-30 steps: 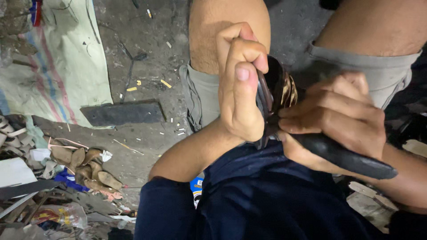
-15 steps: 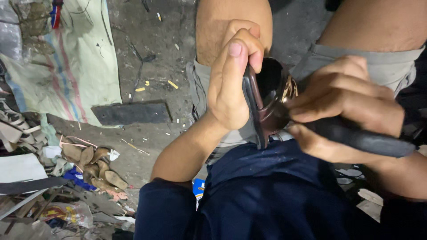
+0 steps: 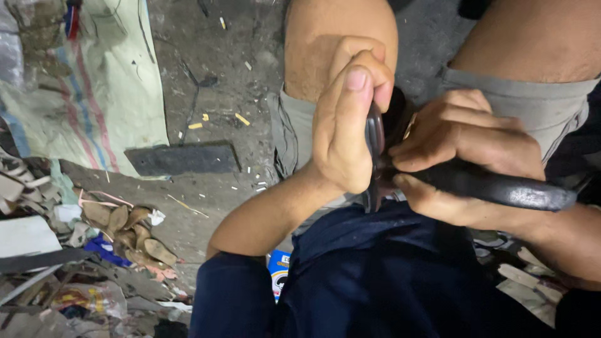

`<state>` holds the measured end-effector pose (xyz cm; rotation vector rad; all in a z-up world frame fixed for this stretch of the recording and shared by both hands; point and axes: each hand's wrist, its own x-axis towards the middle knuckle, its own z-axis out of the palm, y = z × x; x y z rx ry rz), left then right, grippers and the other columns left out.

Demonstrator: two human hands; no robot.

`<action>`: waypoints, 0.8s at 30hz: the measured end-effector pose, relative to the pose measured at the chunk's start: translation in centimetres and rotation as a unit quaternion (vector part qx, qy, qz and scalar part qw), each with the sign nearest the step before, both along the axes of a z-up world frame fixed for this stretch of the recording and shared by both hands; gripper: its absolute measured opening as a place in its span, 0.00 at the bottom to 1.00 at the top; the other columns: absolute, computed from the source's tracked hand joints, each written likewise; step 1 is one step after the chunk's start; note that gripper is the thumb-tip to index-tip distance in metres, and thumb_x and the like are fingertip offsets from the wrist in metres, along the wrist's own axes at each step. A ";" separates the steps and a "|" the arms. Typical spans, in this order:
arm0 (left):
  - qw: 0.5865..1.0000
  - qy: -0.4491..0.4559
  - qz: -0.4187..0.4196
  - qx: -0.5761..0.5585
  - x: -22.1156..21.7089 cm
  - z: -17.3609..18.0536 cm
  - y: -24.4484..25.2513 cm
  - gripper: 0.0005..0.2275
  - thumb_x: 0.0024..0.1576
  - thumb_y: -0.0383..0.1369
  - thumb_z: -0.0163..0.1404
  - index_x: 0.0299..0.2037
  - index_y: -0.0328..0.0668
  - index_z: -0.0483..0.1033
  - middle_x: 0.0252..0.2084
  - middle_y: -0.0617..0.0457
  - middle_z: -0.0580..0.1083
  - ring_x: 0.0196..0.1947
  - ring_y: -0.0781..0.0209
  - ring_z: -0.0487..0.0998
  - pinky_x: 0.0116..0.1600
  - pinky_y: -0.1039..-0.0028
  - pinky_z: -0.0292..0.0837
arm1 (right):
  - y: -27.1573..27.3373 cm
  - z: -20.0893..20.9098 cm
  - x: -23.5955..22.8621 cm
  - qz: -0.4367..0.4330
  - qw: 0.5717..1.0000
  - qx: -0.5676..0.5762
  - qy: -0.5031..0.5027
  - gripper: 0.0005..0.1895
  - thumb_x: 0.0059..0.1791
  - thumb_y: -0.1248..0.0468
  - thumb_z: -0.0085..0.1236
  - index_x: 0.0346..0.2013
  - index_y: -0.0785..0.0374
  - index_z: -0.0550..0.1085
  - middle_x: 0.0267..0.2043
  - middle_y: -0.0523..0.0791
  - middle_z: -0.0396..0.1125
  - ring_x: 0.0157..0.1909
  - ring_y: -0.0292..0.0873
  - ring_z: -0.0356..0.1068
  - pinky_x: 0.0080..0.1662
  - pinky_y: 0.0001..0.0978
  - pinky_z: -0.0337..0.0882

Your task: The person assembles brown slide sandals by attaching black soles to the upper straps. They use a handheld grinding machine to smooth the edges of the soles and then press them onto the sandals by hand.

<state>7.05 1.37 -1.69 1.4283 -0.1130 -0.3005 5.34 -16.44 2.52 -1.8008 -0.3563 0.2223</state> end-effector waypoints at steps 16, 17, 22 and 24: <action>0.997 0.018 -0.036 -0.072 -0.1 -1.1 1.1 0.20 0.76 0.39 0.27 0.35 0.34 0.64 0.44 0.47 0.63 0.38 0.64 0.62 0.52 0.77 0.59 | -1.1 -2.0 -0.4 -0.042 0.995 0.055 -0.066 0.10 0.38 0.69 0.67 0.31 0.64 0.76 0.34 0.47 0.74 0.38 0.42 0.72 0.46 0.33 0.68; 0.996 0.018 -0.034 -0.075 -0.1 -1.1 1.0 0.20 0.76 0.39 0.27 0.35 0.34 0.64 0.44 0.47 0.63 0.38 0.63 0.62 0.53 0.76 0.59 | -0.7 -2.2 -0.3 -0.040 0.994 0.056 -0.085 0.10 0.37 0.69 0.68 0.31 0.64 0.76 0.33 0.46 0.74 0.37 0.41 0.72 0.46 0.34 0.67; 0.998 0.003 -0.029 -0.062 -0.3 -1.0 0.9 0.20 0.76 0.38 0.28 0.36 0.34 0.64 0.43 0.47 0.63 0.39 0.63 0.62 0.54 0.75 0.59 | 0.3 -1.2 -0.2 -0.037 0.996 0.022 -0.077 0.10 0.38 0.69 0.67 0.32 0.64 0.75 0.34 0.46 0.73 0.39 0.42 0.72 0.48 0.37 0.65; 0.998 -0.005 -0.029 -0.049 0.0 -1.0 0.9 0.19 0.76 0.38 0.28 0.36 0.35 0.64 0.43 0.48 0.63 0.39 0.63 0.62 0.52 0.76 0.59 | 0.5 -0.7 0.4 -0.050 0.997 0.018 -0.055 0.10 0.39 0.69 0.67 0.32 0.65 0.75 0.34 0.47 0.74 0.38 0.40 0.72 0.46 0.34 0.66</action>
